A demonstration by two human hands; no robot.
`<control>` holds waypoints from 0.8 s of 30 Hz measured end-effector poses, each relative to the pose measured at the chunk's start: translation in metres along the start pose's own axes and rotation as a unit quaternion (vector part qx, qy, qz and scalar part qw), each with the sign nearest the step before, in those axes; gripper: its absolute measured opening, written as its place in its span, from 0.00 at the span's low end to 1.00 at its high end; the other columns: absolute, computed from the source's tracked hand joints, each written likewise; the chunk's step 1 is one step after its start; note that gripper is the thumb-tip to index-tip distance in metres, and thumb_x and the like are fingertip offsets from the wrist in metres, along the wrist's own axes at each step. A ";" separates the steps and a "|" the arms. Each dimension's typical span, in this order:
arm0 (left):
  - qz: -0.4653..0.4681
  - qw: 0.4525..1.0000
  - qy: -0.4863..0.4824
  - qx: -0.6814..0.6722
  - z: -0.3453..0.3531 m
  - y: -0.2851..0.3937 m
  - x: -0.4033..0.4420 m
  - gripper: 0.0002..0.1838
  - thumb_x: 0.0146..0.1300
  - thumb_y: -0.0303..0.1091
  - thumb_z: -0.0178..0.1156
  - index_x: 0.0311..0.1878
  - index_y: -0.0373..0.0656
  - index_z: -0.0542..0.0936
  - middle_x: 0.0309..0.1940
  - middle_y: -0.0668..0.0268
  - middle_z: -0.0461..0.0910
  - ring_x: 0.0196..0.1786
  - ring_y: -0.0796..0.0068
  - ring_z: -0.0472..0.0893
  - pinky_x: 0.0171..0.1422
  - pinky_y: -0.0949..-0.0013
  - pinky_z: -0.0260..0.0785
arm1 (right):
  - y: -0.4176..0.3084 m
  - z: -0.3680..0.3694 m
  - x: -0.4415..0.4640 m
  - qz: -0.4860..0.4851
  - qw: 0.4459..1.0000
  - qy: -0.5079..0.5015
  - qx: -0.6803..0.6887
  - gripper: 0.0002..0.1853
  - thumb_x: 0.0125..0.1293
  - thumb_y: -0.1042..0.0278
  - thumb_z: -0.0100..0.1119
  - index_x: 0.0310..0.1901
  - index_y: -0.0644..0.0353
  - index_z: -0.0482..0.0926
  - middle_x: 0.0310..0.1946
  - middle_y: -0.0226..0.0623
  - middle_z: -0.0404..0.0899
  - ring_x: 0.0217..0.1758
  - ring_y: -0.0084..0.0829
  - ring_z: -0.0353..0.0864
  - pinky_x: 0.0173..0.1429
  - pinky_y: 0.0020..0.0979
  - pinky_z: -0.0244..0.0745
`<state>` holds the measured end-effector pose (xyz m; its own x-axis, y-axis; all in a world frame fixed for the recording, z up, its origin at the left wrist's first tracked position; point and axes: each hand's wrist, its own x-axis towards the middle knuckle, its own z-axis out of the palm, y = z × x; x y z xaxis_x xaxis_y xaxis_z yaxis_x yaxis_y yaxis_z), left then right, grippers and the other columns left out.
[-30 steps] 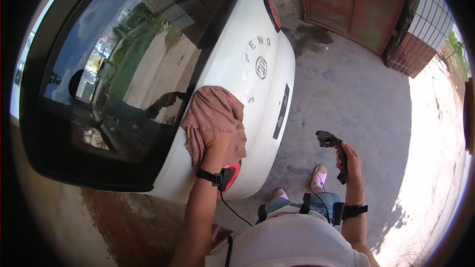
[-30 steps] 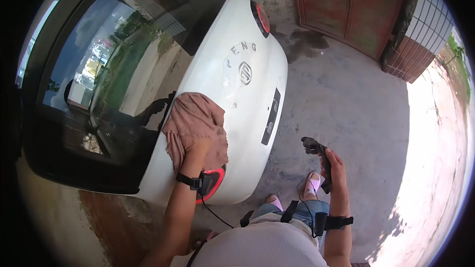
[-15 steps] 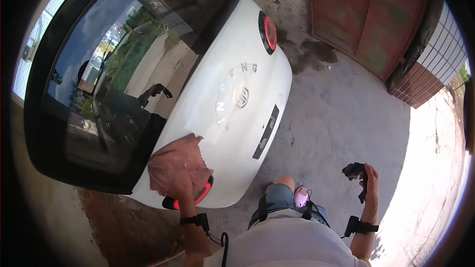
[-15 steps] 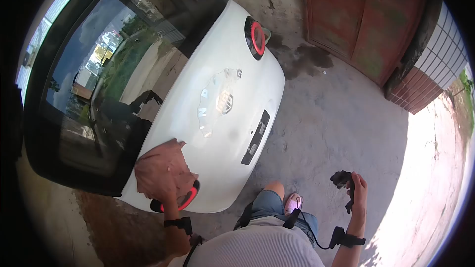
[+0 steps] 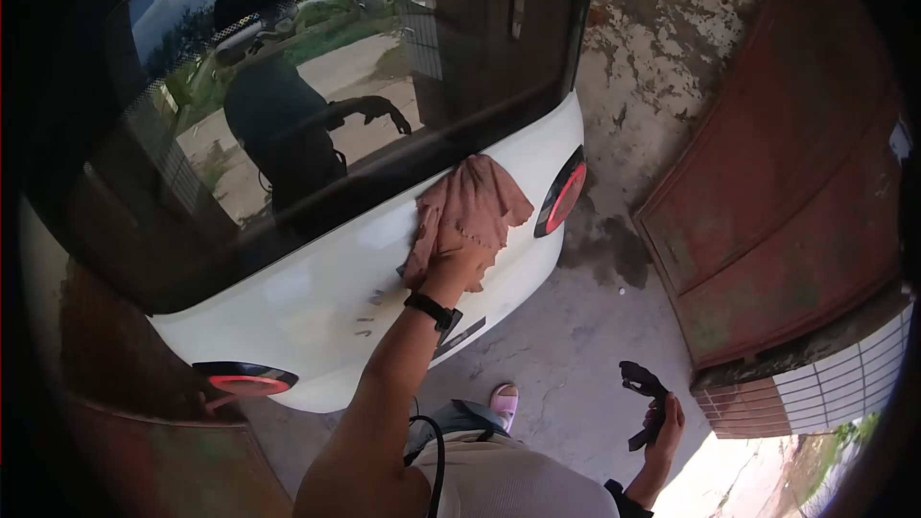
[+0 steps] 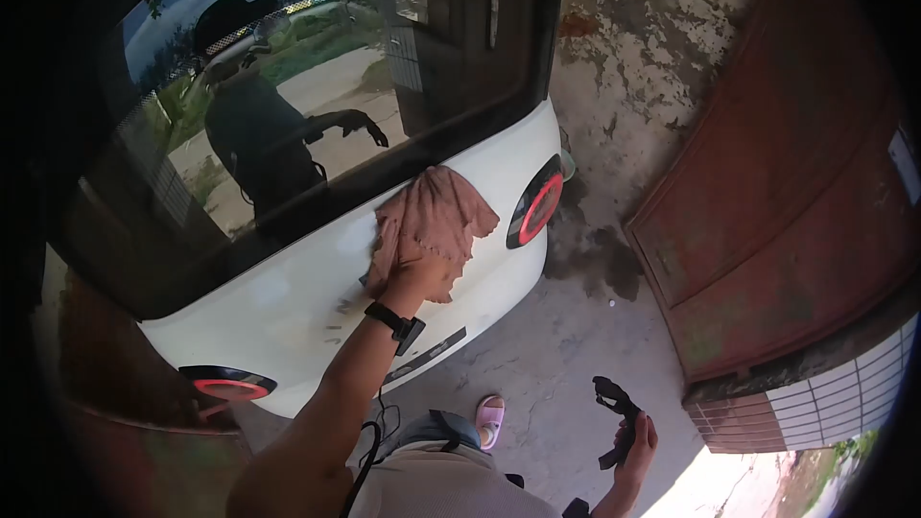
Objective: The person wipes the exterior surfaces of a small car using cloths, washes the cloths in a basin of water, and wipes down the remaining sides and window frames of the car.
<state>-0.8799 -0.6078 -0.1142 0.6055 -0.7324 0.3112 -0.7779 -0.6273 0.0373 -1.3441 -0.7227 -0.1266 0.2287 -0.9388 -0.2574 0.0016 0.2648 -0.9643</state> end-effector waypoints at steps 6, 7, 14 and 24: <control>0.087 0.992 -0.078 0.046 -0.010 -0.010 0.008 0.42 0.60 0.57 0.57 0.75 0.51 0.58 0.74 0.62 0.58 0.75 0.58 0.57 0.79 0.58 0.45 | -0.030 -0.039 0.068 0.004 0.997 0.055 -0.047 0.16 0.72 0.51 0.57 0.39 0.57 0.77 0.24 0.28 0.74 0.20 0.17 0.71 0.22 0.19 0.63; 0.042 0.987 -0.011 0.156 -0.002 -0.022 -0.003 0.42 0.63 0.57 0.55 0.75 0.49 0.55 0.74 0.62 0.58 0.76 0.63 0.56 0.80 0.64 0.44 | -0.026 -0.044 0.076 0.018 0.997 0.055 -0.042 0.15 0.71 0.52 0.57 0.41 0.57 0.78 0.24 0.28 0.74 0.20 0.16 0.71 0.21 0.19 0.63; -0.384 0.906 0.107 0.142 -0.030 -0.110 -0.163 0.33 0.68 0.49 0.53 0.70 0.42 0.59 0.67 0.58 0.64 0.71 0.63 0.61 0.76 0.65 0.49 | -0.017 -0.004 0.151 0.074 0.982 -0.080 -0.156 0.15 0.71 0.53 0.57 0.41 0.58 0.80 0.26 0.31 0.79 0.20 0.20 0.73 0.23 0.23 0.67; -0.320 0.858 0.400 0.038 0.019 0.021 0.001 0.19 0.68 0.40 0.53 0.53 0.35 0.76 0.51 0.54 0.79 0.56 0.57 0.75 0.63 0.59 0.66 | -0.040 0.044 0.268 0.087 0.966 -0.201 -0.140 0.16 0.73 0.54 0.55 0.42 0.61 0.79 0.27 0.32 0.79 0.22 0.21 0.75 0.25 0.24 0.70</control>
<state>-0.8920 -0.6266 -0.1315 0.5725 0.1645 0.8032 -0.2978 -0.8710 0.3907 -1.2396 -0.9752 -0.1547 0.5607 -0.7095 -0.4269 -0.3209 0.2890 -0.9019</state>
